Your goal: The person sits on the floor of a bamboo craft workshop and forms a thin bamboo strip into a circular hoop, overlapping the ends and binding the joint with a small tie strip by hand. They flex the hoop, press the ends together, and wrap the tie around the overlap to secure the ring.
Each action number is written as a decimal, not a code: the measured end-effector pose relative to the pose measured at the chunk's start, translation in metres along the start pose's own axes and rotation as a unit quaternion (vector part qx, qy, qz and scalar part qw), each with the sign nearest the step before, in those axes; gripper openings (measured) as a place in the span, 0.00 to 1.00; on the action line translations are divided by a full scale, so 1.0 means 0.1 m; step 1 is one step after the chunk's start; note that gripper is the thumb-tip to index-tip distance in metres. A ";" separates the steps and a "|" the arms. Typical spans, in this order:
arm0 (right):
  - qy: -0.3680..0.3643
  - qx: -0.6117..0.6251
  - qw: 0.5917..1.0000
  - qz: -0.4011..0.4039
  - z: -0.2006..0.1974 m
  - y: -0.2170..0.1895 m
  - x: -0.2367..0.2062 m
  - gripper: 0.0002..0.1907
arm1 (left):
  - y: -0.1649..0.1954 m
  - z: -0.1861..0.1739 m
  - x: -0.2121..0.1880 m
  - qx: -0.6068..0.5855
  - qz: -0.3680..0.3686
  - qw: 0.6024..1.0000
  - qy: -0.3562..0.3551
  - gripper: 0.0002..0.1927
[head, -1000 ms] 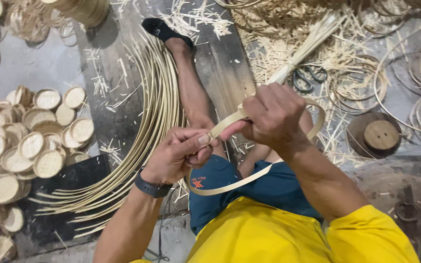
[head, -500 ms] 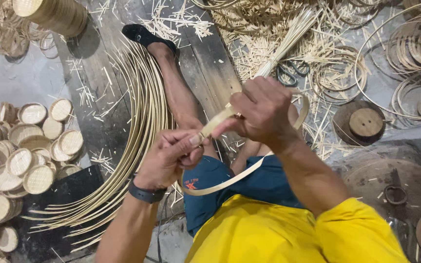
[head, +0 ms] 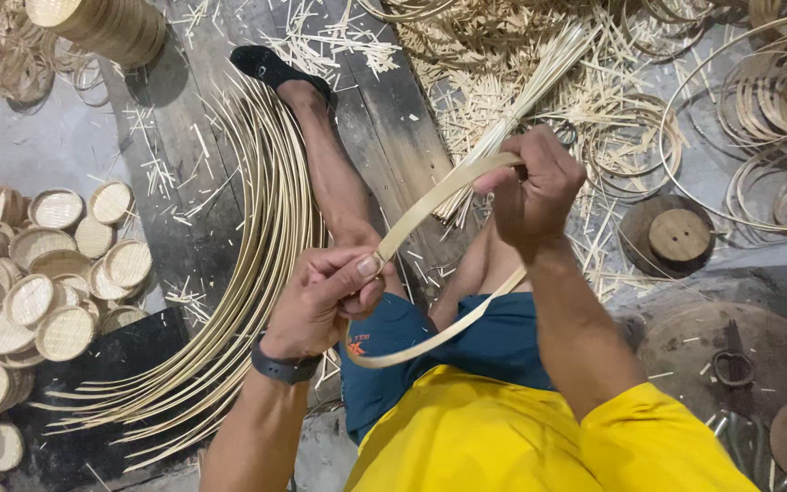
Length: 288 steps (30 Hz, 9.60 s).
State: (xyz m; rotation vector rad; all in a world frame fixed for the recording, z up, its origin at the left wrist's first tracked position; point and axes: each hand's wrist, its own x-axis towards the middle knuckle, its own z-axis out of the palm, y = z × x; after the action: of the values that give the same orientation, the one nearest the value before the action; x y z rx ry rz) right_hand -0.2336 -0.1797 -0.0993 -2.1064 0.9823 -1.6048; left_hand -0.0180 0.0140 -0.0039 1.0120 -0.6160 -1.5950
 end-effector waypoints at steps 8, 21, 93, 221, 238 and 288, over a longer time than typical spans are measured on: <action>0.024 0.058 0.993 0.099 0.07 0.31 0.04 0.40 | -0.08 -0.03 -0.12 -0.004 0.024 1.000 -0.002 0.12; -0.254 -0.040 0.909 0.329 1.22 0.35 -1.01 0.12 | 0.26 -0.43 -0.79 0.126 0.139 0.951 0.247 0.11; -0.168 0.226 0.906 0.317 -0.79 -1.41 -0.68 0.07 | -0.17 0.31 0.12 0.397 -0.103 0.912 0.015 0.12; -0.291 0.325 0.886 -0.156 0.44 -0.32 -0.33 0.08 | -0.45 0.19 -0.02 0.236 0.091 0.963 -0.090 0.10; -0.348 0.274 0.896 -0.019 -0.27 -0.90 -0.17 0.06 | -0.57 -0.01 0.17 0.368 0.270 0.877 0.152 0.13; -0.485 0.016 0.860 0.160 1.42 -0.95 -0.49 0.08 | -0.73 -0.81 -0.03 0.556 0.117 0.759 0.317 0.06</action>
State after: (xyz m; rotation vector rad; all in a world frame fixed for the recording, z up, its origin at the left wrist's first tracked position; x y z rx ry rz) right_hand -0.0758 -0.0996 -0.1213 -2.1414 0.8275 -0.2660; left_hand 0.0141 0.0463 -0.1033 2.1116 -1.1679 -0.4356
